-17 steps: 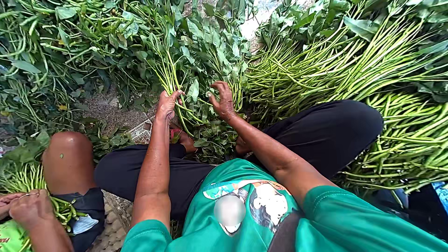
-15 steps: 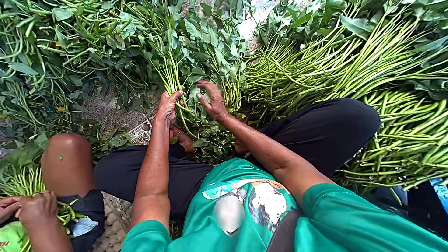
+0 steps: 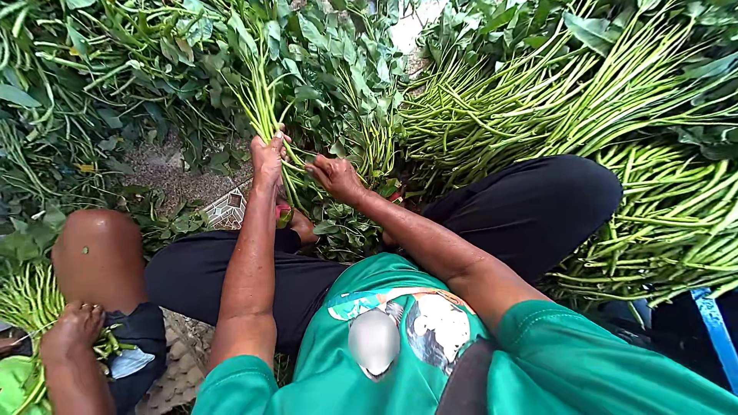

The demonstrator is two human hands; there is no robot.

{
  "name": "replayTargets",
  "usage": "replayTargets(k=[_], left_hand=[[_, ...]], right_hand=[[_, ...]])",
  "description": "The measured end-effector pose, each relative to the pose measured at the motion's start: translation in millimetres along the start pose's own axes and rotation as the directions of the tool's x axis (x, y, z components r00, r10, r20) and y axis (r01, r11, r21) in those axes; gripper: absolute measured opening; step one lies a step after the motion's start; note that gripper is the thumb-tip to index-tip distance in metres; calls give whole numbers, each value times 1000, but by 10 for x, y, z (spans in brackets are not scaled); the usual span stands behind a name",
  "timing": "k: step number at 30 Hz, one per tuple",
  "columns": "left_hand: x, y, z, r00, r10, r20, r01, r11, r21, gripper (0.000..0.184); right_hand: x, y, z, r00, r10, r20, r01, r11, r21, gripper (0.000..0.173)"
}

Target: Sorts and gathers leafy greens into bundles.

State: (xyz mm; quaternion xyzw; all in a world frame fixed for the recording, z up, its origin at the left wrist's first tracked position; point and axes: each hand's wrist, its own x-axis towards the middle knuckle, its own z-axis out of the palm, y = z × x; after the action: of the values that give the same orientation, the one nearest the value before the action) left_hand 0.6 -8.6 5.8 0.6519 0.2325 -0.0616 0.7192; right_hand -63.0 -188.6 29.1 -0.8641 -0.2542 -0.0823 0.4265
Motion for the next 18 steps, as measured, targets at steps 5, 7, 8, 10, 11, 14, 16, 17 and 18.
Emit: replayTargets(k=[5, 7, 8, 10, 11, 14, 16, 17, 18], left_hand=[[74, 307, -378, 986, 161, -44, -148, 967, 208, 26], [68, 314, -414, 980, 198, -6, -188, 939, 287, 27], [69, 299, -424, 974, 223, 25, -219, 919, 328, 28], [62, 281, -448, 959, 268, 87, -281, 889, 362, 28], [49, 274, -457, 953, 279, 116, -302, 886, 352, 27], [-19, 258, -438, 938, 280, 206, -323, 920, 220, 27], [-45, 240, -441, 926, 275, 258, -309, 945, 102, 27], [-61, 242, -450, 920, 273, 280, -304, 950, 73, 28], [-77, 248, -457, 916, 266, 299, -294, 955, 50, 27]], right_hand=[[-483, 314, 338, 793, 290, 536, -332, 943, -19, 38], [-477, 485, 349, 557, 349, 753, -352, 921, -167, 36], [-483, 574, 355, 464, 376, 802, -322, 915, -243, 32], [-486, 680, 359, 458, 428, 779, -327, 896, -299, 27], [-440, 683, 335, 513, 426, 745, -366, 894, -260, 26], [-190, 563, 256, 691, 324, 646, -554, 812, 185, 35], [-80, 378, 252, 725, 241, 646, -633, 604, 484, 37], [-57, 293, 261, 731, 210, 649, -643, 531, 552, 36], [-50, 232, 284, 750, 183, 635, -623, 516, 588, 33]])
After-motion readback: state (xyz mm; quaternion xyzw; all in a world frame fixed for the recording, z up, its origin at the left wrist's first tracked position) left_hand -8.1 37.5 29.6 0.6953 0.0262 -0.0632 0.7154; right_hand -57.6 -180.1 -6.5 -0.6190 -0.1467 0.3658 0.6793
